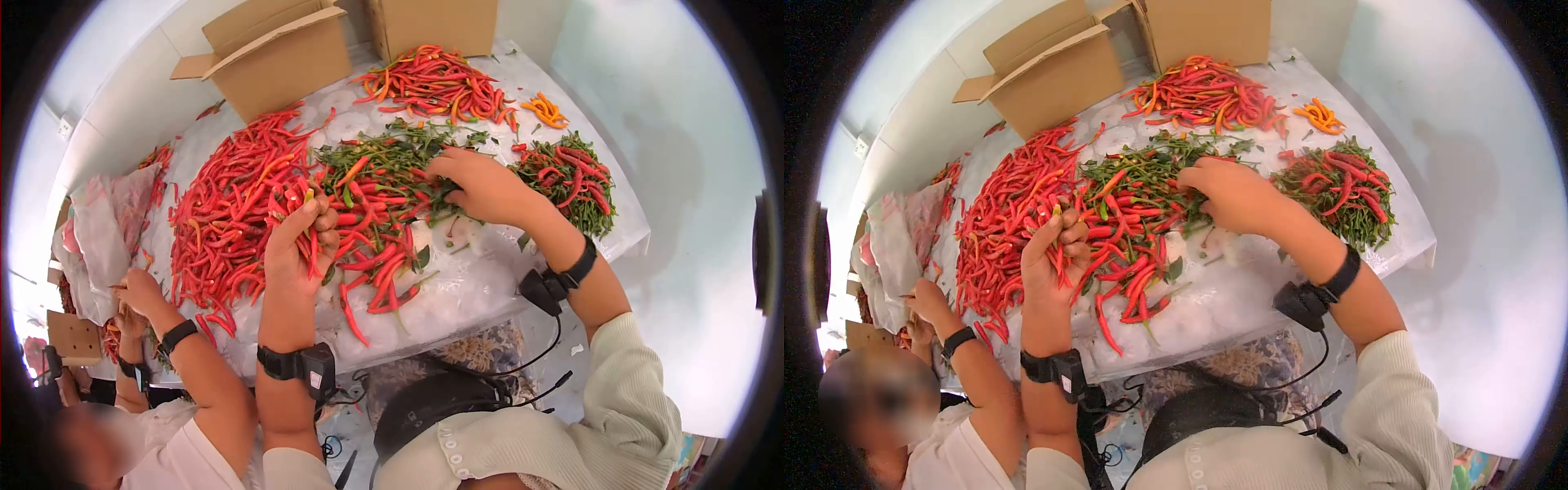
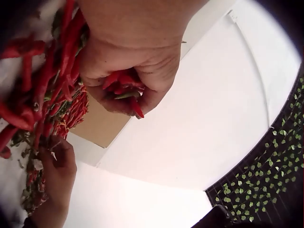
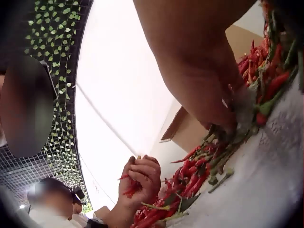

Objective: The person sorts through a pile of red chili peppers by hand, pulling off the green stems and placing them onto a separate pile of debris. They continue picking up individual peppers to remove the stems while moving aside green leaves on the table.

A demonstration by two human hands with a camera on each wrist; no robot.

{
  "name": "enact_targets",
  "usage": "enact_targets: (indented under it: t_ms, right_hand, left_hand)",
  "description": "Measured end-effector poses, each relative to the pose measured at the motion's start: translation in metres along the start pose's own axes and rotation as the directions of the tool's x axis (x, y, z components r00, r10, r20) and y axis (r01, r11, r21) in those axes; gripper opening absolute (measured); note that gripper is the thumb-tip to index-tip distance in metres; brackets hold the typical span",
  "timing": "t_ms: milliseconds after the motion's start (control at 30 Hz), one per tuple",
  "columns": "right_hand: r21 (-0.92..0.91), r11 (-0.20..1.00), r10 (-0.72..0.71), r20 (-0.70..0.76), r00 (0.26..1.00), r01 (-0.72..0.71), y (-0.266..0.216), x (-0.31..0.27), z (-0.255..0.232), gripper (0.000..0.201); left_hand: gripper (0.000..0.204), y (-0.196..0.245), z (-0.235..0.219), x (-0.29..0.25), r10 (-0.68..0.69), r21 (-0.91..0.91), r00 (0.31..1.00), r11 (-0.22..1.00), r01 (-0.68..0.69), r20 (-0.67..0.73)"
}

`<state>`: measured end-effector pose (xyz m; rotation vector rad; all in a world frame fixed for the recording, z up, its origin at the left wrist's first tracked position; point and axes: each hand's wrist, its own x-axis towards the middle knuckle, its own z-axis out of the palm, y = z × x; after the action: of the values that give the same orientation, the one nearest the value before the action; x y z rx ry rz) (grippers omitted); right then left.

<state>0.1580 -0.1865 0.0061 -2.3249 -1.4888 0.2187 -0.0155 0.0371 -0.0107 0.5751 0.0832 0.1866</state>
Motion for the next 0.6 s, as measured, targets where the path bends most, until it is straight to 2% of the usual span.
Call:
enact_targets:
  t_ms: [100,200,300,400,433,533,600]
  right_hand:
    - [0.032,0.992,-0.121,-0.039,0.992,0.123,0.015,-0.023,-0.011,0.043]
    - [0.07,0.996,0.066,-0.059,0.996,-0.062,0.01,-0.046,-0.041,0.037]
    - [0.077,0.988,0.144,-0.127,0.981,-0.135,0.018,-0.056,-0.06,0.032]
    - [-0.131,0.989,0.047,-0.198,0.979,-0.074,0.033,-0.058,-0.065,0.026]
    - [-0.209,0.961,0.123,-0.264,0.957,-0.181,0.029,-0.059,-0.065,0.021]
    - [-0.588,0.745,-0.119,-0.581,0.806,-0.314,0.025,-0.049,-0.057,0.015]
    - [-0.404,0.906,-0.128,-0.551,0.825,-0.129,0.023,-0.039,-0.043,0.014]
  left_hand:
    - [0.027,-0.005,0.006,-0.002,-0.013,0.042,1.0,0.999,0.013,-0.021]
    - [0.03,-0.008,0.006,-0.003,-0.014,0.036,1.0,0.999,0.013,0.017]
    - [0.03,-0.007,0.006,-0.005,-0.034,0.009,0.999,0.999,0.034,0.017]
    - [0.029,-0.004,0.007,-0.001,-0.064,-0.022,0.998,0.998,0.064,0.029]
    - [0.029,-0.004,0.006,0.0,-0.068,-0.025,0.997,0.997,0.068,0.027]
    - [0.03,-0.007,0.004,-0.002,-0.067,0.01,0.998,0.998,0.067,-0.015]
    - [0.03,-0.007,0.006,-0.001,-0.064,0.041,0.998,0.997,0.065,-0.016]
